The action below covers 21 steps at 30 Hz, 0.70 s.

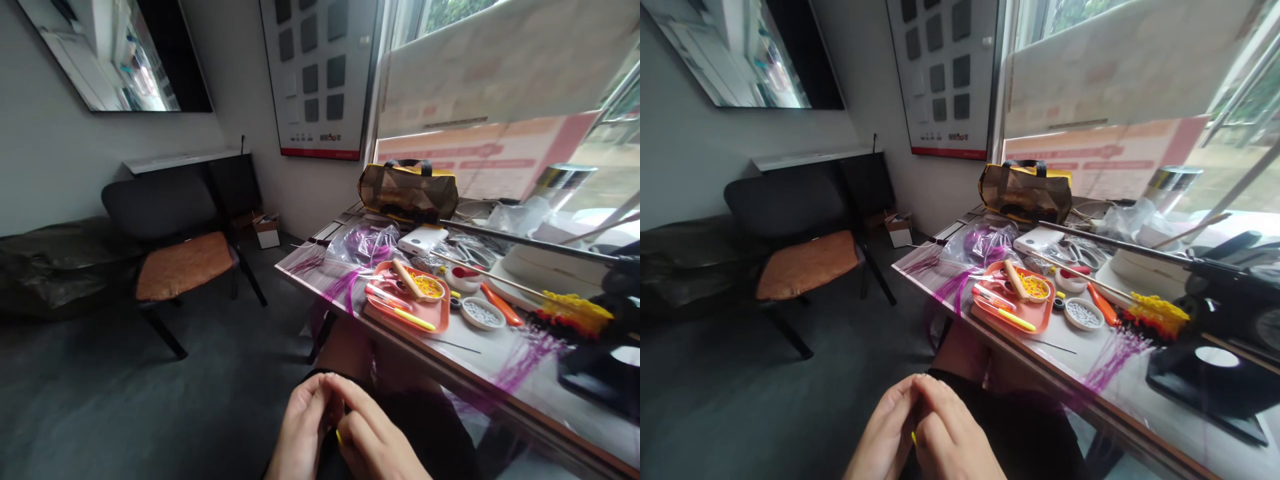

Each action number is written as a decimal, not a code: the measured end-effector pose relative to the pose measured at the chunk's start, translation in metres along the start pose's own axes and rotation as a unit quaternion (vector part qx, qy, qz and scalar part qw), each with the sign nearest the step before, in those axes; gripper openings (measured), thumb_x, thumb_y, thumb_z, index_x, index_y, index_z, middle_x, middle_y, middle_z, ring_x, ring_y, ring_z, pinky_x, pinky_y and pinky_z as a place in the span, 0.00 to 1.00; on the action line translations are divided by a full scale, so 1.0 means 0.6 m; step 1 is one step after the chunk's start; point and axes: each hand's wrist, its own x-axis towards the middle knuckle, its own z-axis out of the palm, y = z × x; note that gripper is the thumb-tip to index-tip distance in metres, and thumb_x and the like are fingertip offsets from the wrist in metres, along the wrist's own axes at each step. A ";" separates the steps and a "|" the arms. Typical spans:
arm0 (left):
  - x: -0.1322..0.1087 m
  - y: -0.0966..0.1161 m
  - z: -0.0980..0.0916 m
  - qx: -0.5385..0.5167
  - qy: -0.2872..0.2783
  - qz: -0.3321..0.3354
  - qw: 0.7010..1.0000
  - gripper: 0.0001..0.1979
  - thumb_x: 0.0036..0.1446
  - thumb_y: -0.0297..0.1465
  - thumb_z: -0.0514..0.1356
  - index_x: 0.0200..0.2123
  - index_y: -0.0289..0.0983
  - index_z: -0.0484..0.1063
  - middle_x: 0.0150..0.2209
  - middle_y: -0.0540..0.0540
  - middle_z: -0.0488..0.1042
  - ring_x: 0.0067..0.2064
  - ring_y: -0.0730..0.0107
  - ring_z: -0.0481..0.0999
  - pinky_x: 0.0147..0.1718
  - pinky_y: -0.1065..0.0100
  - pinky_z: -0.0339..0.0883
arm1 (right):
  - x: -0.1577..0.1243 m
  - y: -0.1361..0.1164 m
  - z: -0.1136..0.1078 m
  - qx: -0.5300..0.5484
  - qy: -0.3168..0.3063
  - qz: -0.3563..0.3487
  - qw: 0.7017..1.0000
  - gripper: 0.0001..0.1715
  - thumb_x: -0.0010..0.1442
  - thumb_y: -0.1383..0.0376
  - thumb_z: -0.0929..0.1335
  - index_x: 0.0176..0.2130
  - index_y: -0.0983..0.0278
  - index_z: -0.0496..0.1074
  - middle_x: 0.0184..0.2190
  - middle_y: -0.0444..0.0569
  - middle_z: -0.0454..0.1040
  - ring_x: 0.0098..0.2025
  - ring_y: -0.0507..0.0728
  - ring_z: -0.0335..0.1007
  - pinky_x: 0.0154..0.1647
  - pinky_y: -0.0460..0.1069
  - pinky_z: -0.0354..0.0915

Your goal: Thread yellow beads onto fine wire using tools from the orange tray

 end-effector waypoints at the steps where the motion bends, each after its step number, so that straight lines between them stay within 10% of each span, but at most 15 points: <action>1: 0.001 -0.001 -0.002 -0.005 0.002 -0.001 1.000 0.18 0.35 0.43 0.69 0.22 0.35 0.72 0.18 0.54 0.67 0.23 0.76 0.65 0.24 0.74 0.59 | 0.002 0.000 -0.011 0.011 -0.012 -0.003 1.000 0.07 0.62 0.67 0.61 0.34 0.61 0.68 0.53 0.55 0.68 0.54 0.57 0.65 0.53 0.49 0.63; 8: -0.003 0.007 -0.025 0.079 -0.059 -0.083 0.992 0.18 0.42 0.43 0.66 0.28 0.33 0.75 0.22 0.46 0.75 0.24 0.71 0.72 0.25 0.71 0.65 | 0.005 0.011 -0.080 0.029 0.005 0.085 0.996 0.07 0.62 0.66 0.59 0.33 0.61 0.62 0.53 0.56 0.67 0.47 0.54 0.70 0.46 0.45 0.66; 18: -0.007 0.014 -0.032 0.170 -0.065 -0.045 0.982 0.13 0.39 0.35 0.69 0.22 0.32 0.71 0.17 0.51 0.70 0.20 0.76 0.66 0.23 0.73 0.58 | 0.002 0.005 -0.086 0.029 0.035 0.077 0.996 0.09 0.63 0.64 0.58 0.32 0.60 0.63 0.49 0.54 0.68 0.45 0.55 0.69 0.44 0.47 0.66; 21: -0.005 0.020 -0.031 0.137 -0.071 -0.048 0.987 0.11 0.42 0.34 0.68 0.22 0.32 0.73 0.19 0.49 0.72 0.22 0.76 0.67 0.24 0.74 0.59 | 0.007 -0.002 -0.088 0.057 0.022 0.079 0.995 0.09 0.61 0.64 0.59 0.31 0.61 0.65 0.34 0.49 0.74 0.32 0.52 0.71 0.33 0.43 0.67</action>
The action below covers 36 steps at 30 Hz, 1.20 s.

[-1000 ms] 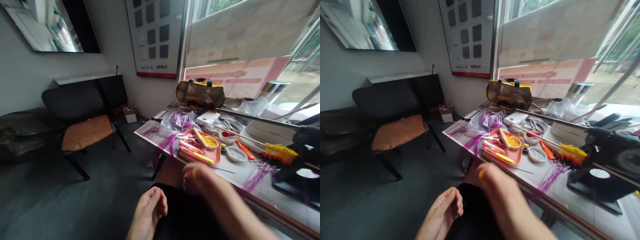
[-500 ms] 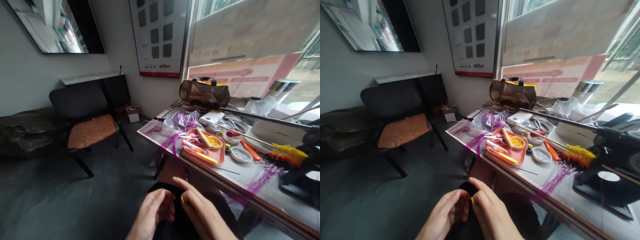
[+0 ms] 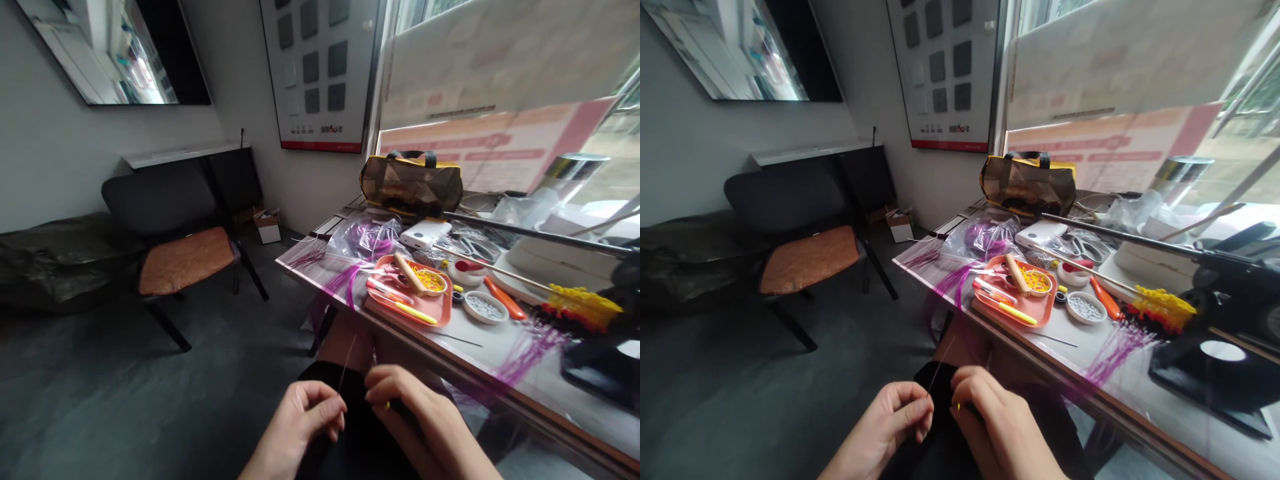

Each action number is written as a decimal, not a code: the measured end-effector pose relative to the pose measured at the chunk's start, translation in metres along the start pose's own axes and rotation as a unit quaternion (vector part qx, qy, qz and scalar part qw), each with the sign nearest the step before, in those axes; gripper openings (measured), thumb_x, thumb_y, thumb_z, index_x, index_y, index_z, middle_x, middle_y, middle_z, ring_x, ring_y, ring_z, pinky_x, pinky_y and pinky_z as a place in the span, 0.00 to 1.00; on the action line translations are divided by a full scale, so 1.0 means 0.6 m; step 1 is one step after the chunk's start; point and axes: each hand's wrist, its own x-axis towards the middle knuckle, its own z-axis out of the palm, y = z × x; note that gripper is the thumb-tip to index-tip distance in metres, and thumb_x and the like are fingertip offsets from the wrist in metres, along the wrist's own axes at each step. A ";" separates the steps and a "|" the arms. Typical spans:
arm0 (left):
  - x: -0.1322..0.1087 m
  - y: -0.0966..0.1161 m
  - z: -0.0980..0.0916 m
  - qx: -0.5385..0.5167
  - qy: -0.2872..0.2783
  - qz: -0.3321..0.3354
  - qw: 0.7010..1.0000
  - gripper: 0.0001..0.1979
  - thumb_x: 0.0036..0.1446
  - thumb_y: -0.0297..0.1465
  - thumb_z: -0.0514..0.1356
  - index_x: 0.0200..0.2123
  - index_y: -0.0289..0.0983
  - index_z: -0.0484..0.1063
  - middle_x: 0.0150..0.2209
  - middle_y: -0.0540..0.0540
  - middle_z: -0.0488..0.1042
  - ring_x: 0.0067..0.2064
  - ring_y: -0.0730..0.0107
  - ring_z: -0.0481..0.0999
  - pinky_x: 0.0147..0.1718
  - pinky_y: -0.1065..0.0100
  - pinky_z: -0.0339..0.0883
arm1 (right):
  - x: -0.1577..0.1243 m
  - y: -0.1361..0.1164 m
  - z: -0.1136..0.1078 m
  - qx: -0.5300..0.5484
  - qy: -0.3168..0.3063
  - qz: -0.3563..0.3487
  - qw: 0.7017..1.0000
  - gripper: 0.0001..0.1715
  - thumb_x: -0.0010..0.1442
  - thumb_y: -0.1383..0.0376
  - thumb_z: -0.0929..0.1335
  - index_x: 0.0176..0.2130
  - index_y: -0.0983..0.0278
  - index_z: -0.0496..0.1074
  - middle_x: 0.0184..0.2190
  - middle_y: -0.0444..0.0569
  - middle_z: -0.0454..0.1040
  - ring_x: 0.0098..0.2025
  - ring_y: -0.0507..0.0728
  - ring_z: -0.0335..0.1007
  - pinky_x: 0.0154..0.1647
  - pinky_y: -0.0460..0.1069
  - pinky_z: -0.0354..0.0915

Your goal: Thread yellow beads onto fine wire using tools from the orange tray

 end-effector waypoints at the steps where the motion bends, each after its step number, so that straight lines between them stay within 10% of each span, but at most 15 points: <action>1: 0.000 0.003 0.000 -0.015 -0.007 -0.004 1.000 0.11 0.42 0.34 0.68 0.22 0.32 0.73 0.20 0.49 0.72 0.23 0.76 0.67 0.25 0.74 0.59 | 0.003 -0.002 -0.001 0.009 -0.022 0.010 1.000 0.08 0.61 0.64 0.61 0.30 0.61 0.66 0.28 0.45 0.73 0.27 0.51 0.70 0.29 0.42 0.66; 8: 0.000 0.015 0.004 -0.060 -0.038 -0.042 0.997 0.09 0.44 0.33 0.67 0.24 0.32 0.73 0.20 0.48 0.74 0.22 0.77 0.69 0.24 0.75 0.59 | 0.023 -0.020 -0.016 0.084 -0.096 0.058 0.990 0.14 0.62 0.64 0.60 0.34 0.62 0.73 0.27 0.46 0.71 0.28 0.52 0.68 0.28 0.44 0.63; 15: 0.001 0.017 0.009 -0.009 -0.026 -0.039 0.999 0.13 0.41 0.35 0.68 0.24 0.32 0.70 0.21 0.47 0.76 0.24 0.73 0.71 0.26 0.72 0.61 | 0.037 -0.034 -0.016 0.141 -0.131 0.137 0.972 0.02 0.56 0.67 0.60 0.32 0.60 0.57 0.23 0.39 0.61 0.24 0.50 0.56 0.25 0.42 0.59; 25: -0.005 0.018 0.015 -0.018 -0.027 -0.042 0.999 0.17 0.37 0.38 0.70 0.23 0.33 0.69 0.18 0.49 0.75 0.22 0.74 0.71 0.25 0.73 0.61 | 0.042 -0.024 0.005 0.070 -0.110 0.076 0.989 0.08 0.57 0.69 0.59 0.28 0.60 0.52 0.20 0.37 0.57 0.21 0.49 0.50 0.20 0.43 0.52; 36: -0.006 0.025 0.030 -0.038 -0.021 0.032 0.999 0.10 0.41 0.35 0.68 0.21 0.34 0.75 0.21 0.50 0.75 0.25 0.77 0.68 0.28 0.75 0.61 | 0.003 0.001 0.038 0.253 0.045 0.169 0.951 0.12 0.54 0.58 0.68 0.29 0.65 0.74 0.27 0.50 0.71 0.30 0.56 0.68 0.32 0.48 0.64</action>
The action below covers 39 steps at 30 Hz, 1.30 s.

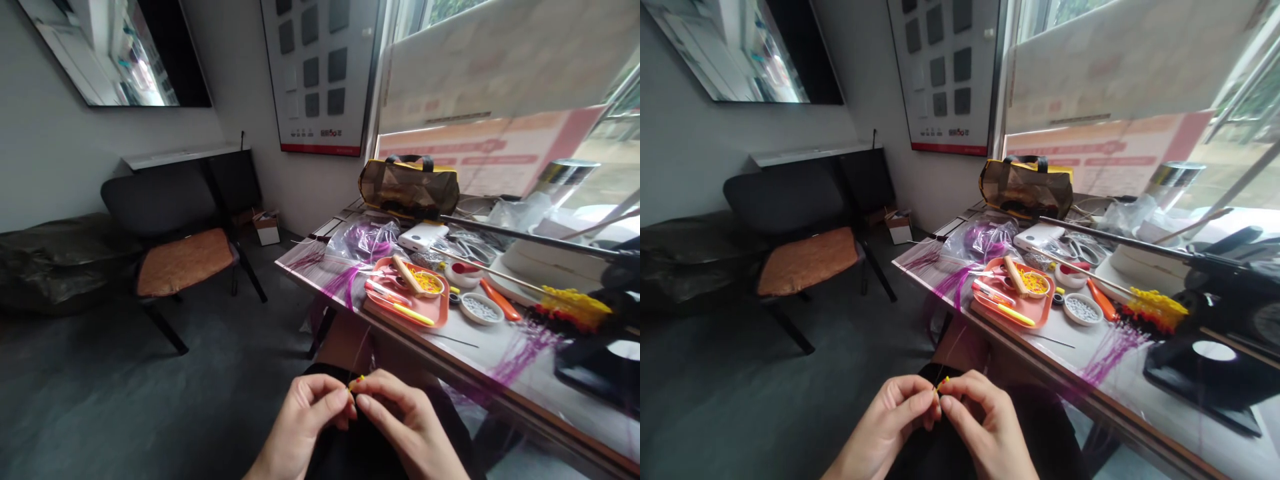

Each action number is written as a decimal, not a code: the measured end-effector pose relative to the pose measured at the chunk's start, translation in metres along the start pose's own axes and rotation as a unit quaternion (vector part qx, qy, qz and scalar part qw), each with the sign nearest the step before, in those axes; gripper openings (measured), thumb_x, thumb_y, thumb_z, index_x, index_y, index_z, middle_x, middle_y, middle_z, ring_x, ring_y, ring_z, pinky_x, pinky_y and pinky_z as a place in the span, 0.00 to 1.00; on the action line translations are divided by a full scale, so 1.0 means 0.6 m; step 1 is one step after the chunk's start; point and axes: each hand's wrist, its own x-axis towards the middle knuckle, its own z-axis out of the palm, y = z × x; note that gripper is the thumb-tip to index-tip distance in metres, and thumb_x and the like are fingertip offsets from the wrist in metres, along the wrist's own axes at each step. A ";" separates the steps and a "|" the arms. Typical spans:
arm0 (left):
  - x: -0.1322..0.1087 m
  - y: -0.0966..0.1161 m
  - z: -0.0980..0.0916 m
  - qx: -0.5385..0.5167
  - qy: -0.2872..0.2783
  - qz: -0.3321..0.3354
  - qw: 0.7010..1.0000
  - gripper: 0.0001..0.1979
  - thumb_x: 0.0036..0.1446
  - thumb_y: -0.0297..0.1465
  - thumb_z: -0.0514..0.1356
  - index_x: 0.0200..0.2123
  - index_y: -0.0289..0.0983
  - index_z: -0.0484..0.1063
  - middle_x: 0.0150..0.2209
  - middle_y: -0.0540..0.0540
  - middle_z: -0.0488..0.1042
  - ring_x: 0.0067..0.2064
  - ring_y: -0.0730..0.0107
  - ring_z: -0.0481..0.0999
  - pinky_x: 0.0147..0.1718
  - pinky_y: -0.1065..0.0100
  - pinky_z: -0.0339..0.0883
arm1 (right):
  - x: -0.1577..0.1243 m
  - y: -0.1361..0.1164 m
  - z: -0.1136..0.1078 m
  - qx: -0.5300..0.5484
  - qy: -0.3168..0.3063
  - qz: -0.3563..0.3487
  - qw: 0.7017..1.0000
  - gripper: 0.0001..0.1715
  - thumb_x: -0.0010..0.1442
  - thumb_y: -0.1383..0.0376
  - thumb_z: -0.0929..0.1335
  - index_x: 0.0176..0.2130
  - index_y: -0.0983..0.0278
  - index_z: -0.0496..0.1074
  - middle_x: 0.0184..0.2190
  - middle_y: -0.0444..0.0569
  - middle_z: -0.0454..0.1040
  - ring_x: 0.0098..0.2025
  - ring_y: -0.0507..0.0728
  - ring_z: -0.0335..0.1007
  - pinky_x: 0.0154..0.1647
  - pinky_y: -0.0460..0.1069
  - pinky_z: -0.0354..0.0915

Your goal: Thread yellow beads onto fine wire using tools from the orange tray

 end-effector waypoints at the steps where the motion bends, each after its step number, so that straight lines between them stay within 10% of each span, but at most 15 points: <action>1: 0.000 -0.001 0.002 0.018 0.006 0.015 1.000 0.10 0.41 0.35 0.67 0.20 0.34 0.75 0.21 0.50 0.74 0.25 0.76 0.68 0.28 0.75 0.61 | 0.002 0.001 0.005 0.017 0.011 0.001 1.000 0.13 0.53 0.58 0.68 0.28 0.65 0.75 0.26 0.50 0.71 0.29 0.56 0.68 0.30 0.48 0.64; 13: 0.004 -0.002 0.000 0.131 0.002 0.067 0.989 0.07 0.46 0.29 0.62 0.19 0.35 0.72 0.20 0.51 0.72 0.25 0.74 0.68 0.29 0.73 0.60 | 0.015 0.005 0.015 0.181 0.020 0.138 0.973 0.18 0.44 0.55 0.74 0.21 0.68 0.72 0.16 0.41 0.63 0.18 0.45 0.50 0.19 0.42 0.45; 29: 0.006 0.000 0.005 0.031 -0.079 -0.050 0.995 0.08 0.47 0.32 0.63 0.25 0.31 0.74 0.23 0.45 0.74 0.28 0.71 0.70 0.30 0.71 0.60 | 0.017 0.005 0.013 0.278 -0.004 0.174 0.945 0.19 0.43 0.56 0.75 0.23 0.69 0.71 0.12 0.40 0.63 0.16 0.45 0.55 0.19 0.42 0.48; 39: 0.015 0.003 -0.004 0.075 -0.021 -0.044 0.996 0.09 0.42 0.33 0.67 0.24 0.33 0.75 0.24 0.47 0.75 0.30 0.70 0.70 0.33 0.69 0.60 | 0.020 0.012 0.016 0.329 0.029 0.188 0.925 0.18 0.40 0.58 0.76 0.22 0.69 0.72 0.15 0.39 0.62 0.17 0.45 0.55 0.18 0.41 0.49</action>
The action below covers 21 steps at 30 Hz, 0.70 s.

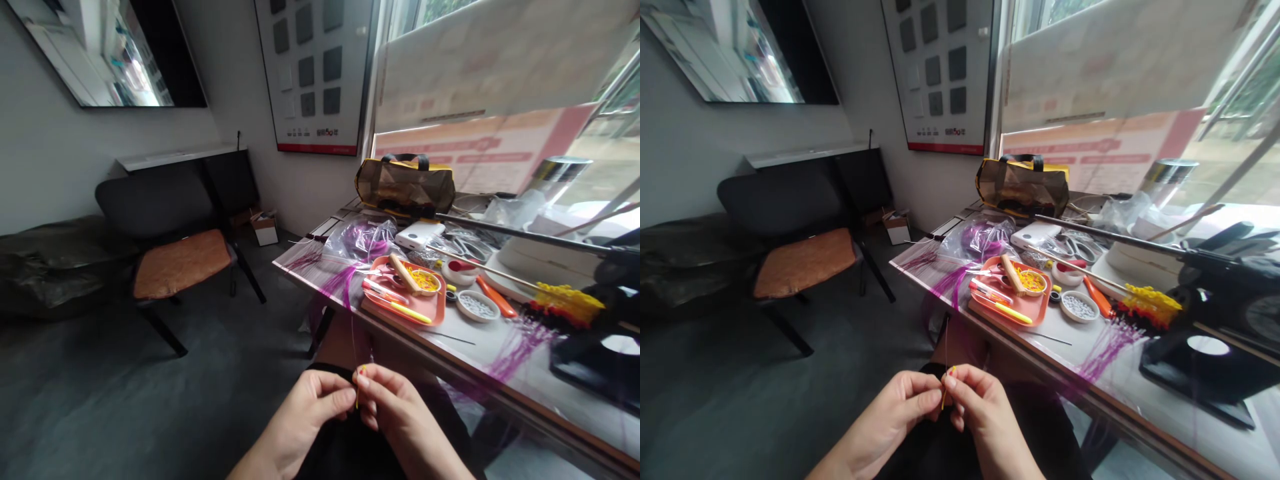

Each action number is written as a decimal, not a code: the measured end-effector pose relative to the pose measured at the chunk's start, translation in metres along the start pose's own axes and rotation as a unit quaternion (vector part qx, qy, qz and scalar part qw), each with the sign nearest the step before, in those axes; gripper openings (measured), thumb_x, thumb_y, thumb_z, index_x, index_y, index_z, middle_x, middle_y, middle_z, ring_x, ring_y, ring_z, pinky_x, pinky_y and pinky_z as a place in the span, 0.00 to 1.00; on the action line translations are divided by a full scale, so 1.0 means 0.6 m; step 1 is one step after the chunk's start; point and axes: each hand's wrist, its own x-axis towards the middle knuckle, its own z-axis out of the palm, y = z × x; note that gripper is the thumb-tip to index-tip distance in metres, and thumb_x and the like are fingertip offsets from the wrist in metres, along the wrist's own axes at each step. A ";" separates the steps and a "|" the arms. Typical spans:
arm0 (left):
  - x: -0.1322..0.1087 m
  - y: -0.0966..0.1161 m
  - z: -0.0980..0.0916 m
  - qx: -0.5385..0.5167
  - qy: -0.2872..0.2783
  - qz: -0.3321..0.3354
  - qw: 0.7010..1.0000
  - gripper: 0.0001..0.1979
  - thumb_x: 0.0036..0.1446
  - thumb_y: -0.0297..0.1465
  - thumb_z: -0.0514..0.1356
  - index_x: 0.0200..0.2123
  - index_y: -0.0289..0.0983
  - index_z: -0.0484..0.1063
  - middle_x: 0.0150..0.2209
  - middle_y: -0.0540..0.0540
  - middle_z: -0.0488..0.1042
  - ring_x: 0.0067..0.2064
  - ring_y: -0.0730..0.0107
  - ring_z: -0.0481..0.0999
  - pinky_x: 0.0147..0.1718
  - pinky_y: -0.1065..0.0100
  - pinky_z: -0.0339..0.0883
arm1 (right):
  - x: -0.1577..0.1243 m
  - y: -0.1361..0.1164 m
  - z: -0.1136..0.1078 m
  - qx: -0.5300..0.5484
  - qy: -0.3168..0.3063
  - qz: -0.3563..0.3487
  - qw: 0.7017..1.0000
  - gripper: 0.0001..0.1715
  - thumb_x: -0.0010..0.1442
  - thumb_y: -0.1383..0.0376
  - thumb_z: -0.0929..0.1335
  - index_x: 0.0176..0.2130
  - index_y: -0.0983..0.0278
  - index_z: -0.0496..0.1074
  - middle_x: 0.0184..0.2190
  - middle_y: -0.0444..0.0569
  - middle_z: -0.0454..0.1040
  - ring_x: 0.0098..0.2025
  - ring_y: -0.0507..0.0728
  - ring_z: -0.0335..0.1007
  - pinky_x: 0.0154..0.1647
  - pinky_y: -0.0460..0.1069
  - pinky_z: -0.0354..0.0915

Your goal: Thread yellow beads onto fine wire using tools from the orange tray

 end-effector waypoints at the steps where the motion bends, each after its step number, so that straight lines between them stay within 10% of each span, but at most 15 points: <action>1: 0.000 0.001 0.003 -0.011 -0.008 -0.003 1.000 0.08 0.42 0.32 0.67 0.24 0.32 0.75 0.24 0.46 0.76 0.30 0.69 0.71 0.33 0.69 0.59 | 0.000 0.001 0.000 0.001 0.002 -0.003 1.000 0.18 0.40 0.58 0.76 0.23 0.69 0.72 0.14 0.39 0.62 0.17 0.45 0.55 0.17 0.41 0.49; 21: 0.010 -0.014 0.012 -0.105 -0.057 -0.023 0.993 0.08 0.41 0.32 0.68 0.21 0.31 0.76 0.21 0.45 0.74 0.27 0.72 0.70 0.29 0.73 0.57 | 0.004 0.006 -0.003 -0.003 0.006 -0.019 1.000 0.18 0.40 0.57 0.76 0.23 0.69 0.71 0.14 0.40 0.64 0.17 0.46 0.56 0.18 0.42 0.48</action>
